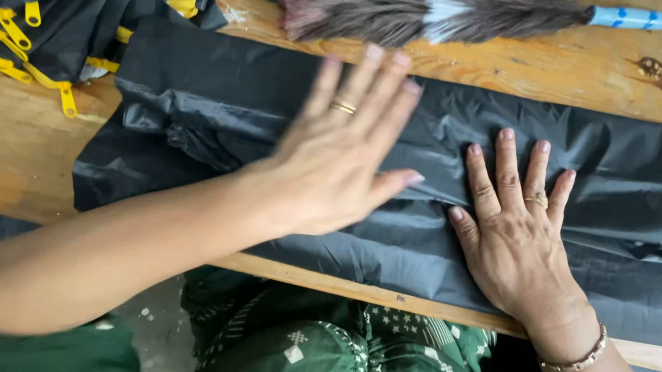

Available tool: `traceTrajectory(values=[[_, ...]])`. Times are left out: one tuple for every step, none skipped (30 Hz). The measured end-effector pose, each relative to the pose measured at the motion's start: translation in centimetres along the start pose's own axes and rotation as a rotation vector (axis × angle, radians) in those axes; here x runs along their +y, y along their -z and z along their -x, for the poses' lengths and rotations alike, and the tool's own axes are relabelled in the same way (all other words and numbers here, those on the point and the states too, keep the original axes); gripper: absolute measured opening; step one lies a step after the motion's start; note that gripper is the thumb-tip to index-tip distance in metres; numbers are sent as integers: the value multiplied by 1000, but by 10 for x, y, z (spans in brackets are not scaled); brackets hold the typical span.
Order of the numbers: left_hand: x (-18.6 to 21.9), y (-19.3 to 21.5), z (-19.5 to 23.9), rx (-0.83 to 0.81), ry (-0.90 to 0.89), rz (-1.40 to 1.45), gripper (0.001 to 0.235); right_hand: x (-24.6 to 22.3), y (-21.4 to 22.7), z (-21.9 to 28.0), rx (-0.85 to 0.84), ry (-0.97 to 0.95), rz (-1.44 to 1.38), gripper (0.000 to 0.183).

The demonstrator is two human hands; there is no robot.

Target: The person folds a black fabric item on a wooden table, repeatedly folding it into a compact rectangular shape. They then secure the folded item with a yellow drawstring, pulling it tight to complete the bundle.

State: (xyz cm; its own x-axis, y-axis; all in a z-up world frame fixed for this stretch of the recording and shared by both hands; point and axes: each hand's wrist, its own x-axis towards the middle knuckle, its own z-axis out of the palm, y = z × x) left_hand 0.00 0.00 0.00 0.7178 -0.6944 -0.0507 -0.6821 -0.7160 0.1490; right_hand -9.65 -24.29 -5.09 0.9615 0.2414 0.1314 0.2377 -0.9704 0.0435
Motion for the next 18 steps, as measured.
traceTrajectory(values=[[-1,-17,-3,-3,0,2,88,-1,1,0,-3,0,-1,76],[-2,-34,-7,50,-56,-7,83,-1,1,1,-2,-1,-26,76],[-2,-50,-12,105,-113,-17,78,0,2,1,2,-3,-51,75],[-4,-40,-8,104,-115,-17,78,1,2,1,1,-5,-51,75],[-6,-30,-5,-27,-107,-7,73,1,1,1,0,-7,-61,74],[-8,-20,-3,-157,-98,2,69,1,1,2,-1,-10,-72,73],[-19,-28,2,-164,-101,5,69,2,1,3,-8,-14,-75,73],[-29,-36,8,-53,-139,-52,68,1,1,4,-4,-10,-77,74],[-41,-43,14,66,-170,-113,67,2,1,1,8,1,-77,74],[-48,-44,21,67,-165,-114,67,1,1,1,10,6,-78,74],[-55,-44,28,95,-155,-137,67,1,1,2,13,10,-63,74],[-61,-45,34,123,-146,-160,68,2,2,2,17,14,-47,75],[-68,-43,39,123,-145,-160,68,1,1,2,17,15,-47,75],[-75,-42,43,101,-113,-163,68,2,0,2,22,15,-43,75],[-82,-41,46,79,-85,-167,69,2,0,3,27,10,-38,75],[-88,-41,47,79,-90,-167,69,1,0,3,27,5,-37,75],[-95,-40,48,53,-27,-189,69,1,0,2,28,8,-31,75],[-101,-39,50,28,37,-211,70,1,0,2,29,10,-24,75]])
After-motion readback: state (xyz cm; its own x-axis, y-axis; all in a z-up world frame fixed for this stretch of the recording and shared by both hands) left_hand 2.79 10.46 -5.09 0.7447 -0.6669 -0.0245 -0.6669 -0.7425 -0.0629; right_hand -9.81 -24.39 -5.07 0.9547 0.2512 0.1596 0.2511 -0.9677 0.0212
